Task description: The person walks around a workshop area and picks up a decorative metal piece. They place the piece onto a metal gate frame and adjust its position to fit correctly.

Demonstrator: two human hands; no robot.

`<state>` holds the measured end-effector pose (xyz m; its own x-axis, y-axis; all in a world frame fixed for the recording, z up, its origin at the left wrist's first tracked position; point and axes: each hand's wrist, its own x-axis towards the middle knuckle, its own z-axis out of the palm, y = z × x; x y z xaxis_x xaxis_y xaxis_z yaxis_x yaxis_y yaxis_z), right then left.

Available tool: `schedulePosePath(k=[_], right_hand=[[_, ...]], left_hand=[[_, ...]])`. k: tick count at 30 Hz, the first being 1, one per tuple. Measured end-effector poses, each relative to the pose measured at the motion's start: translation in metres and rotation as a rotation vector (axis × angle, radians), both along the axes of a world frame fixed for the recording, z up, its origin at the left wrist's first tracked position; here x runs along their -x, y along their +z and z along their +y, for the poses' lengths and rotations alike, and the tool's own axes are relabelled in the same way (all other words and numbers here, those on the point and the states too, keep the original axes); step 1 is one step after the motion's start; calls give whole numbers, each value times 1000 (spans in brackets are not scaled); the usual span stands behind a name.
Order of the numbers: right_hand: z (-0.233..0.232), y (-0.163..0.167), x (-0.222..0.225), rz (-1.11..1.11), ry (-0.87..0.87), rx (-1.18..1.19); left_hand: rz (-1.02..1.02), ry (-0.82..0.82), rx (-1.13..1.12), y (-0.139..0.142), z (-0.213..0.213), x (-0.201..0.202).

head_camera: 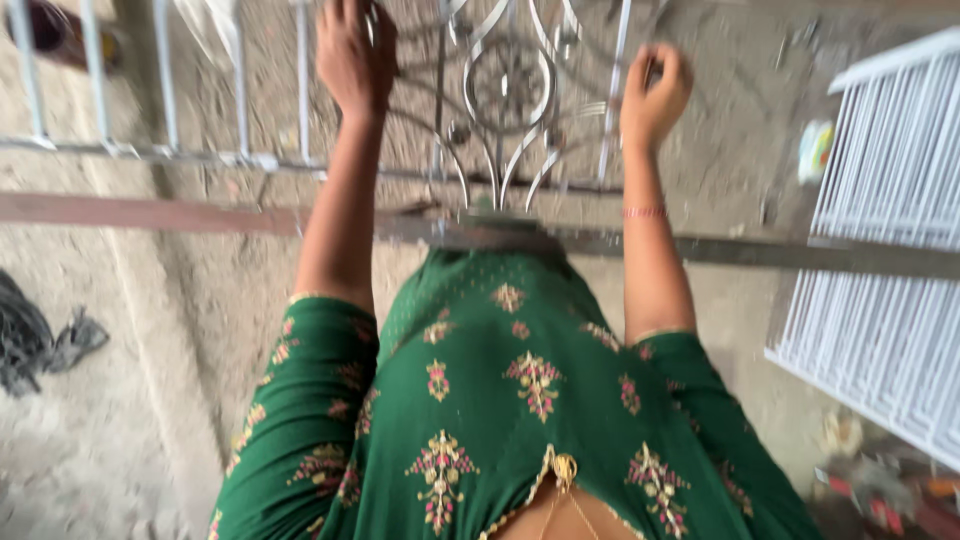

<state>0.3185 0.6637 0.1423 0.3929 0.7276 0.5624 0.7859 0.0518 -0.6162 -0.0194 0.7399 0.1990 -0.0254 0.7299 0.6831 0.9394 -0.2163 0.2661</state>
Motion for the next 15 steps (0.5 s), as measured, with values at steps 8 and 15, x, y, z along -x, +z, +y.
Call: schedulePosePath(k=[8,15], right_hand=[[-12,9,-6,-19,-69,71],[-22,-3,-15,-38,-27,55]], left_hand=[[69,-10,277,-1,-5,10],[122,-108,177,-9,-15,0]])
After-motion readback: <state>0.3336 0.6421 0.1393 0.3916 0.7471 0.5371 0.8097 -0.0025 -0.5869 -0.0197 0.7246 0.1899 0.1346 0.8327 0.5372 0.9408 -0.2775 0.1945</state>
